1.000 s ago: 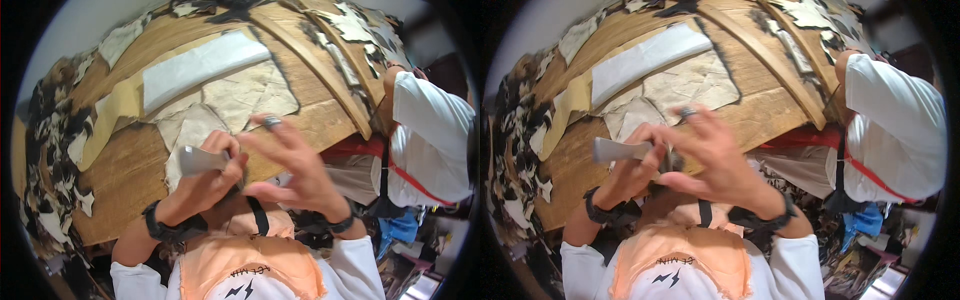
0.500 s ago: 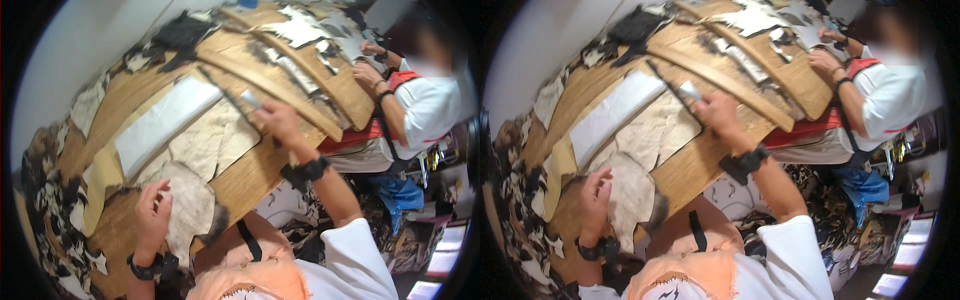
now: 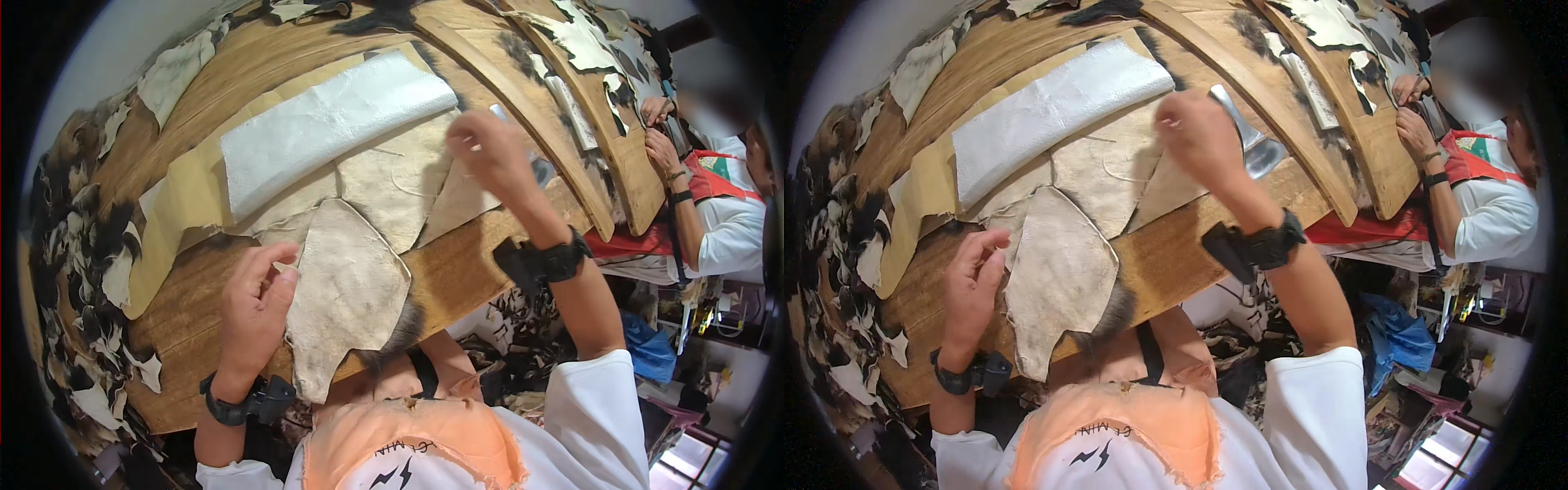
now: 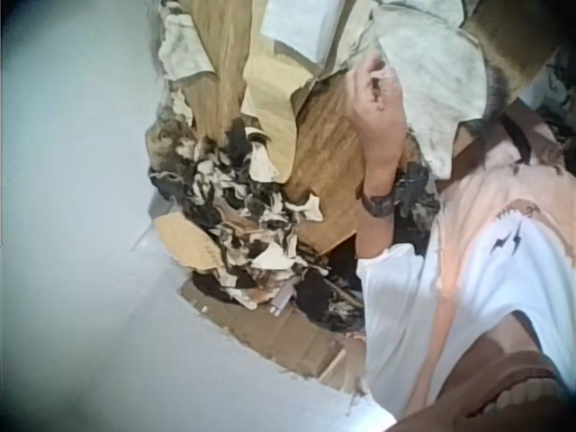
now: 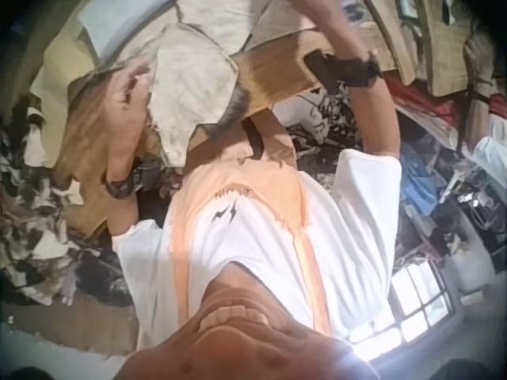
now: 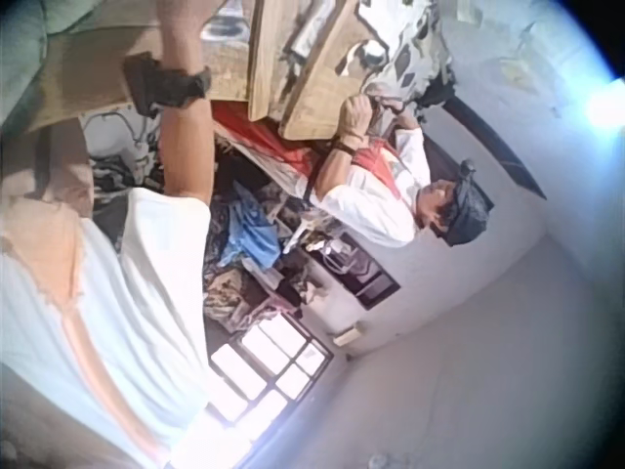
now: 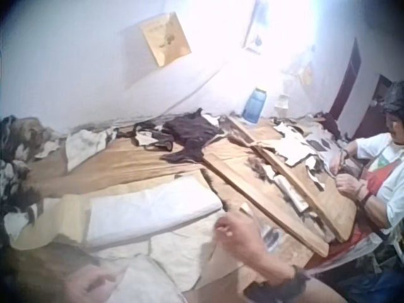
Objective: Sorting through leather scraps and using a metal slating tool to scrape a piece of leather on a wooden surface.
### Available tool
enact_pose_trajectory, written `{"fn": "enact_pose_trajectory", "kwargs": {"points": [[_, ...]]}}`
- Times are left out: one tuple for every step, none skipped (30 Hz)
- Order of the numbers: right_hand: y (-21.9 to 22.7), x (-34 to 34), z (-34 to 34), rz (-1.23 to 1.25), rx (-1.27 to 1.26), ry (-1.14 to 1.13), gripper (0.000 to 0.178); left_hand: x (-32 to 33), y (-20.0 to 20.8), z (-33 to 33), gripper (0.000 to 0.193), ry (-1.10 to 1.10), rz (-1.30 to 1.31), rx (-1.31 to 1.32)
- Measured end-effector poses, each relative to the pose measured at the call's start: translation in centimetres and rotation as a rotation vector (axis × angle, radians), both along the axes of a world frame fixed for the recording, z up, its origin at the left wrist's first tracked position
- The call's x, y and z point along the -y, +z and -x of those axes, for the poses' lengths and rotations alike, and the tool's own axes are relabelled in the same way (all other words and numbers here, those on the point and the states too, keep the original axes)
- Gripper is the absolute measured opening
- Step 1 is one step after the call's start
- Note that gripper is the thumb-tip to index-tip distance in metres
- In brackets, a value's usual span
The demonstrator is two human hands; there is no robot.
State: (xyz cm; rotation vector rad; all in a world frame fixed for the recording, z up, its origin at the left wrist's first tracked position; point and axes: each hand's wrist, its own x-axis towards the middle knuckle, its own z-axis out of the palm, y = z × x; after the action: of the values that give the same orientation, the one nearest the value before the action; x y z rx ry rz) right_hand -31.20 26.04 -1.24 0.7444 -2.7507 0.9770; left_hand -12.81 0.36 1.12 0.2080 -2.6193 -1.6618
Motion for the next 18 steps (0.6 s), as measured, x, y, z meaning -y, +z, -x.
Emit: {"fn": "enact_pose_trajectory", "kwargs": {"points": [[0.2,1.5,-0.1,0.014,0.030,0.045,0.007,0.0,0.0,0.1,0.022,-0.017,0.028,-0.006],[0.1,2.8,0.1,0.015,0.022,0.048,0.007,0.1,0.2,0.3,0.022,-0.014,0.029,-0.014],[-0.7,3.6,0.0,-0.043,0.024,0.029,0.008,0.1,0.0,0.4,0.020,-0.017,-0.010,-0.010],[-1.2,4.0,0.0,-0.101,0.027,0.010,0.010,0.0,-0.1,0.5,0.019,-0.019,-0.047,-0.006],[-1.6,4.0,0.1,-0.107,0.036,0.009,0.010,0.0,0.0,0.8,0.019,-0.020,-0.054,0.004],[-2.0,4.3,0.3,-0.133,0.038,0.014,0.011,0.2,0.7,1.2,0.017,-0.059,0.016,0.001],[-2.2,4.7,0.2,-0.156,0.036,0.021,0.011,0.3,1.4,1.4,0.015,-0.096,0.087,-0.004],[-2.2,4.9,0.1,-0.180,0.032,0.031,0.011,0.3,1.8,1.6,0.013,-0.100,0.099,-0.030],[-2.3,4.9,-0.1,-0.177,0.038,0.035,0.011,0.3,1.8,2.0,0.013,-0.097,0.101,-0.024],[-2.3,4.8,-0.3,-0.223,-0.041,0.060,0.012,0.3,1.9,2.3,0.013,-0.115,0.119,-0.058],[-2.3,4.7,-0.5,-0.270,-0.122,0.083,0.012,0.4,1.9,2.7,0.013,-0.136,0.135,-0.094],[-2.1,4.7,-0.7,-0.311,-0.138,0.095,0.013,0.5,1.6,3.1,0.013,-0.137,0.136,-0.091],[-2.1,4.5,-0.9,-0.311,-0.136,0.092,0.013,0.5,1.2,3.6,0.013,-0.148,0.136,-0.066],[-2.1,4.2,-1.1,-0.336,-0.149,0.047,0.011,0.6,0.8,4.0,0.013,-0.161,0.135,-0.042],[-1.8,4.1,-1.6,-0.363,-0.161,0.001,0.011,0.8,0.5,4.5,0.013,-0.168,0.133,-0.041],[-1.3,3.8,-2.2,-0.366,-0.157,-0.006,0.011,0.9,0.2,4.9,0.013,-0.218,0.172,-0.064],[-0.5,3.4,-3.2,-0.246,-0.071,0.004,0.009,1.0,0.0,5.5,0.013,-0.270,0.211,-0.087],[-0.1,3.4,-4.5,-0.121,0.020,0.019,0.008,1.1,-0.2,5.9,0.013,-0.273,0.212,-0.079]]}}
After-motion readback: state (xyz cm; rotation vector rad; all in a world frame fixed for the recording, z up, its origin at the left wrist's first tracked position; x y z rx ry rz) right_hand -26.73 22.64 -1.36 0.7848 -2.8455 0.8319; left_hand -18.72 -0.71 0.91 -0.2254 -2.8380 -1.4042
